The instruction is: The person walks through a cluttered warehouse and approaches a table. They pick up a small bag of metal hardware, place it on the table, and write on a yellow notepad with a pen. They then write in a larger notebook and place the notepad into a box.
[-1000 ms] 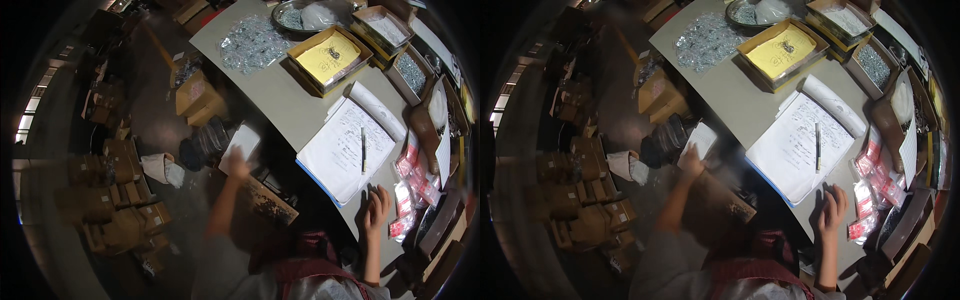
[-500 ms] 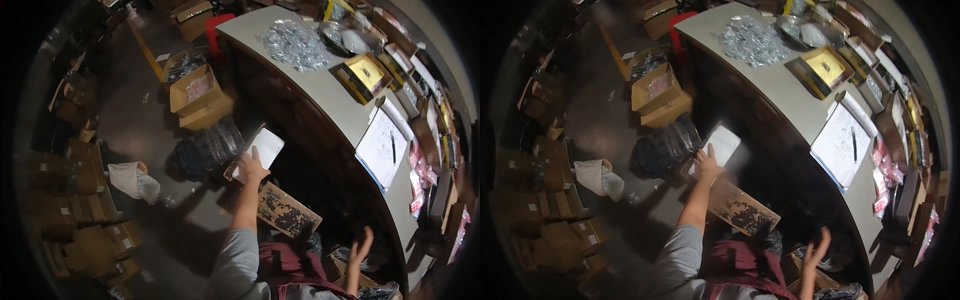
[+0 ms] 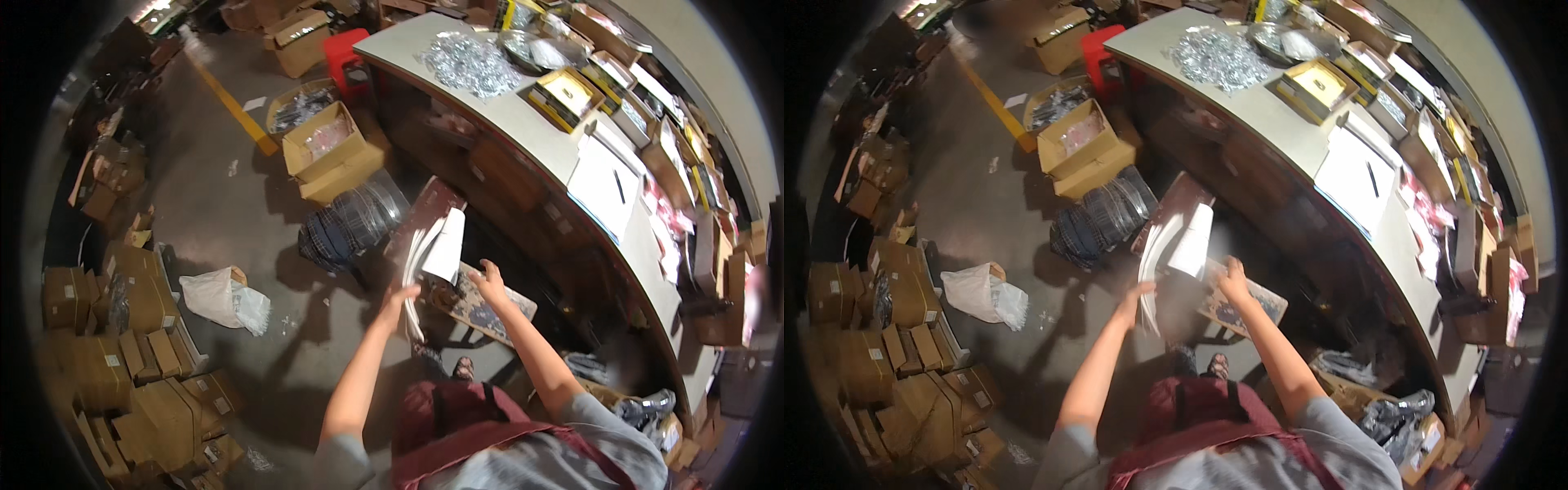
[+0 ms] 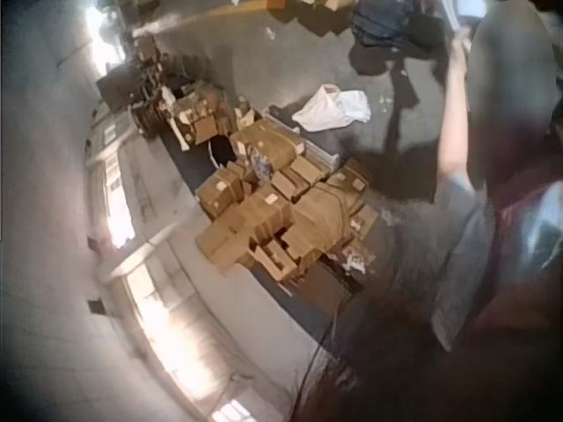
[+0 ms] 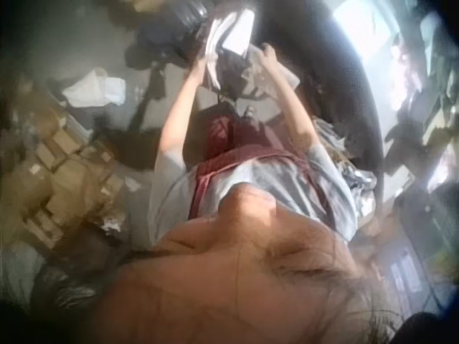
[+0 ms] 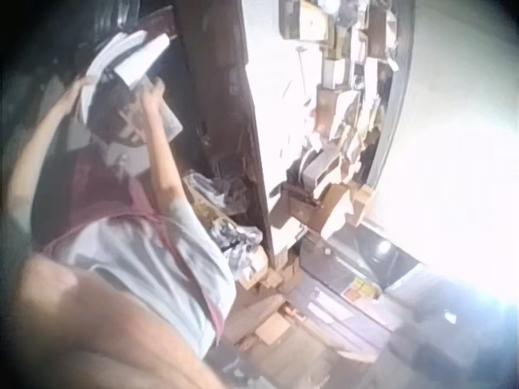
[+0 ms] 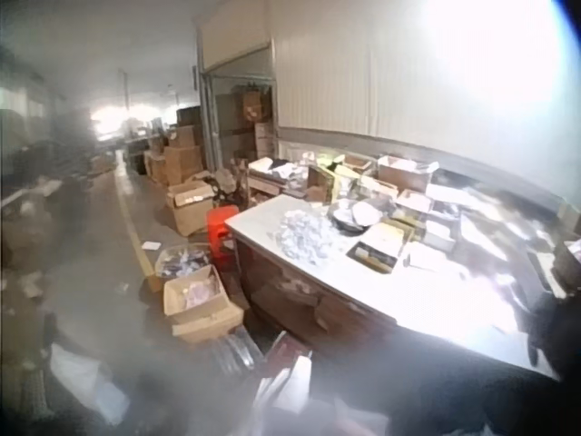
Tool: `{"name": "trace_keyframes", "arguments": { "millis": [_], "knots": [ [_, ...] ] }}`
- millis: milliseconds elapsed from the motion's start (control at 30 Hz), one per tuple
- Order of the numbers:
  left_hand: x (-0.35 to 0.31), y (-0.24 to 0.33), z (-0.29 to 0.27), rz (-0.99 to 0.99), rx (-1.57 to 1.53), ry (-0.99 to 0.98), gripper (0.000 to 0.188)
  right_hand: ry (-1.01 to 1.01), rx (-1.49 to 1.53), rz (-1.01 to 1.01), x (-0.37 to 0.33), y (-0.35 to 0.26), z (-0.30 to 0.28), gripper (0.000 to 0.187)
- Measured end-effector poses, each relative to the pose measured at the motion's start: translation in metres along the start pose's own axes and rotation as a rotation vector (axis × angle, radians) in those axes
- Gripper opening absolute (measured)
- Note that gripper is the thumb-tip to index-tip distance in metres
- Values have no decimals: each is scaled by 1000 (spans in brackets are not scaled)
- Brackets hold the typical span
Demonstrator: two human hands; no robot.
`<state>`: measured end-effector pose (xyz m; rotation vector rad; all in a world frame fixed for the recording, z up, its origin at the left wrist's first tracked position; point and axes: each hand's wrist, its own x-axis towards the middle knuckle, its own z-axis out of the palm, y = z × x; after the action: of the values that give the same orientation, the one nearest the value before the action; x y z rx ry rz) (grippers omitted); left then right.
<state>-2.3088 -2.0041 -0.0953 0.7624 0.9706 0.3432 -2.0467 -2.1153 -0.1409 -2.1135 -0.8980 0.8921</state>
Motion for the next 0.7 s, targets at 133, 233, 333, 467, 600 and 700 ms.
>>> {"name": "trace_keyframes", "arguments": {
  "millis": [133, 233, 333, 467, 600, 700],
  "knots": [
    [-62, -55, -24, 169, -243, 222, 59, -247, -390, -86, 94, -30, 82, 100],
    [-111, -100, -33, 66, -418, 327, 59, -117, -594, -73, 68, -46, 136, 108],
    [-155, -128, -42, 32, -485, 401, 59, -59, -526, -254, 56, -23, 141, 103],
    [-198, -161, -73, 16, -600, 391, 61, 0, -75, -289, 71, -17, 125, 79],
    [-196, -127, -93, -49, -545, 321, 65, 295, 588, 275, 146, 27, 106, 48],
    [-192, -95, -97, 31, -547, 374, 66, 160, 255, 400, 157, 0, 115, 64]
  ]
}}
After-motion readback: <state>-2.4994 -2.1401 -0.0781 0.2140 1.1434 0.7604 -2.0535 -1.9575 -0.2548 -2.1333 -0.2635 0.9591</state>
